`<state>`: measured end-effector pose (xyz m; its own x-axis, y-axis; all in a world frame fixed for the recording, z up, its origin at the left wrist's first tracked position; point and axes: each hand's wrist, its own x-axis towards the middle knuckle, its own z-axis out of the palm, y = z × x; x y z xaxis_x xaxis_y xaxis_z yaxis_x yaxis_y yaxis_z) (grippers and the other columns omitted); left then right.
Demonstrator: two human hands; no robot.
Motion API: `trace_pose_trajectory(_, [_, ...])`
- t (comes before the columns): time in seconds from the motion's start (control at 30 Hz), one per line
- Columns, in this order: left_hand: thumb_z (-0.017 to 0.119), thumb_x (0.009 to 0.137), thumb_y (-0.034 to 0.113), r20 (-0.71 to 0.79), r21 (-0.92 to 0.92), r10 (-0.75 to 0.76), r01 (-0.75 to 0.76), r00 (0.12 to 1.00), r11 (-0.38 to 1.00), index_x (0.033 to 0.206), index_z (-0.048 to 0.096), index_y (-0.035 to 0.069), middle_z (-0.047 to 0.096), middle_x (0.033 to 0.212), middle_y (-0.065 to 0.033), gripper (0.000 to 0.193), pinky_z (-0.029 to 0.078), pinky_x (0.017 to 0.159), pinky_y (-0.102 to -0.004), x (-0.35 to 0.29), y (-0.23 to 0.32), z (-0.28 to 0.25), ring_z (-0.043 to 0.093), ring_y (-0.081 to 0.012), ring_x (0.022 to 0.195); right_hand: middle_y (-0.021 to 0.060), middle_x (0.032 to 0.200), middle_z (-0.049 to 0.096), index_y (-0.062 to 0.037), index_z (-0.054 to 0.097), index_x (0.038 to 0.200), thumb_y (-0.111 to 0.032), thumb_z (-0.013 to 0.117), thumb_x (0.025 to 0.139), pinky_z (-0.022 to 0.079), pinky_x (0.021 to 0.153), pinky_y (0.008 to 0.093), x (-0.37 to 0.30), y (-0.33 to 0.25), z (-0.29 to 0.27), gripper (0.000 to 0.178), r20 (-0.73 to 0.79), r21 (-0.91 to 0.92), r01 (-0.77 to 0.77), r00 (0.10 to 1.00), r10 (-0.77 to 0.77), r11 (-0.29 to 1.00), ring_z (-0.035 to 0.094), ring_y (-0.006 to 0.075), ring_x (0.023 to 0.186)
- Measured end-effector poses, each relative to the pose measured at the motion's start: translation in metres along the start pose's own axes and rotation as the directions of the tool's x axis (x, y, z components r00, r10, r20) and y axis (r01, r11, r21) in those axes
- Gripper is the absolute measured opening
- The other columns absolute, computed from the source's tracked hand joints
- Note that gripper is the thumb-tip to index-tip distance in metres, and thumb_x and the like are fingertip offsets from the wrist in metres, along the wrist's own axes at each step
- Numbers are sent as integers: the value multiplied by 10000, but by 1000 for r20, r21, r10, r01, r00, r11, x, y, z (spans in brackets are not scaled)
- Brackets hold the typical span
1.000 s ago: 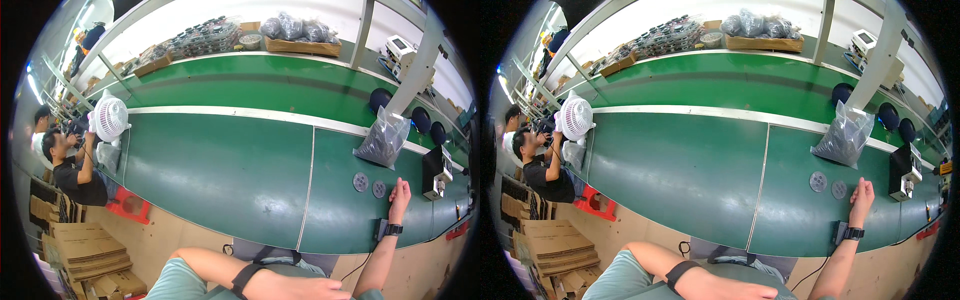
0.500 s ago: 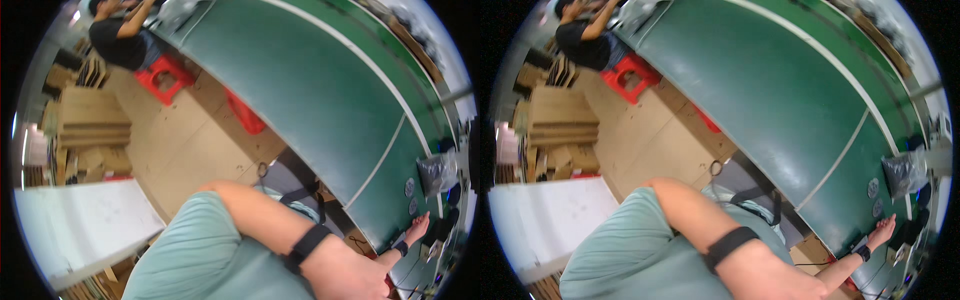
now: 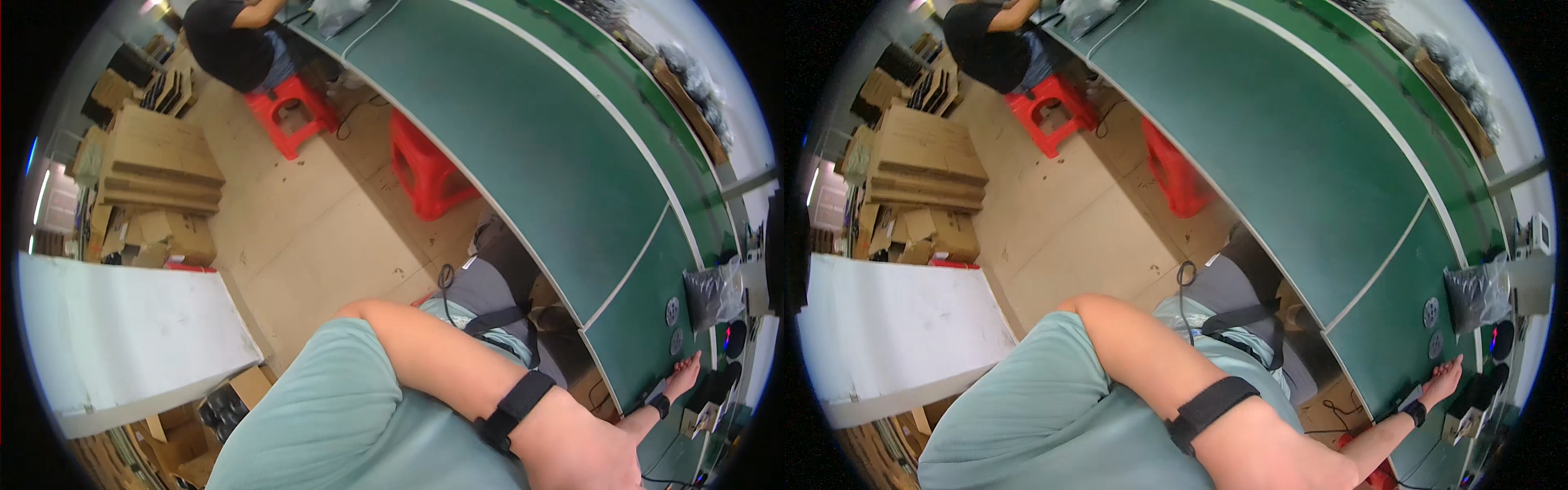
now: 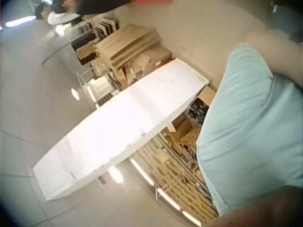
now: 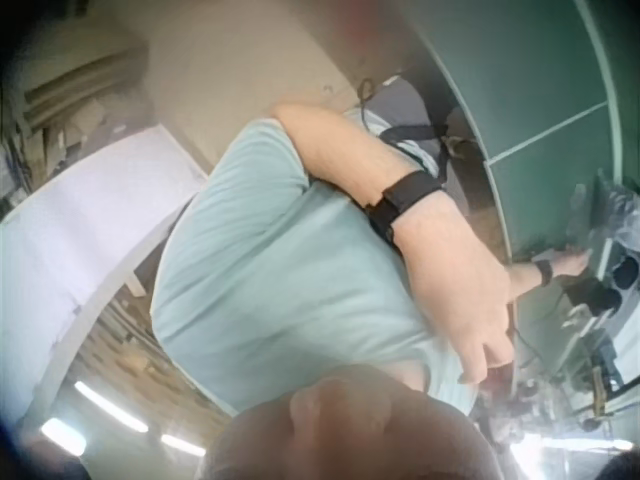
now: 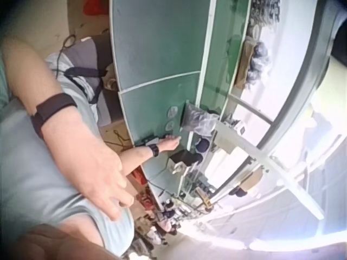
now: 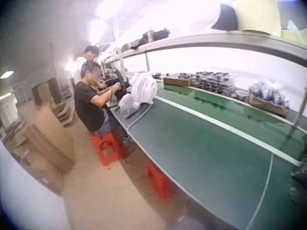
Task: The person is assembling electronic components, specifically attaching plastic discs to a blue spherical device.
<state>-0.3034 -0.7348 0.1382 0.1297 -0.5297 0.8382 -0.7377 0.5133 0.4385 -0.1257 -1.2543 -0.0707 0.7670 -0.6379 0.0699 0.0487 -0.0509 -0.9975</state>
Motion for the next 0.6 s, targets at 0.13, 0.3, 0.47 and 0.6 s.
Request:
trace_pose_trajectory(0.13, [562,898,158,88,-10,-77,78,993,997,1108,602,121,578,1001,-83,217,512,840,-413,20,-23,3,642,-298,920,-74,677,408,-121,599,901,-343,690,976,257,495,229,-13,-1,6,251,-2,15,4,1000,-4,1000,348,33,567])
trace_pose_trajectory(0.3, [783,756,53,-204,-295,-453,387,868,874,923,715,82,718,927,-45,182,511,641,-264,14,-102,-82,660,-110,782,-80,670,414,-145,583,857,-326,686,979,260,484,220,-35,-8,15,241,-28,-44,49,998,-51,998,353,28,552])
trace_pose_trajectory(0.47, [533,1025,244,-347,-938,-620,-253,704,238,1059,659,131,635,992,-2,173,406,683,-299,-9,-206,-168,497,-142,794,-59,675,459,-122,572,844,-305,680,982,300,477,225,-65,-36,40,254,-57,61,11,998,-8,998,410,42,557])
trace_pose_trajectory(0.6, [519,1018,224,-316,-925,-805,-351,502,144,1010,649,134,621,950,15,158,407,670,-308,-31,-274,-159,508,-151,790,-45,692,385,-132,528,849,-297,639,993,289,516,249,-92,-94,68,245,-50,513,-119,984,168,850,365,80,608])
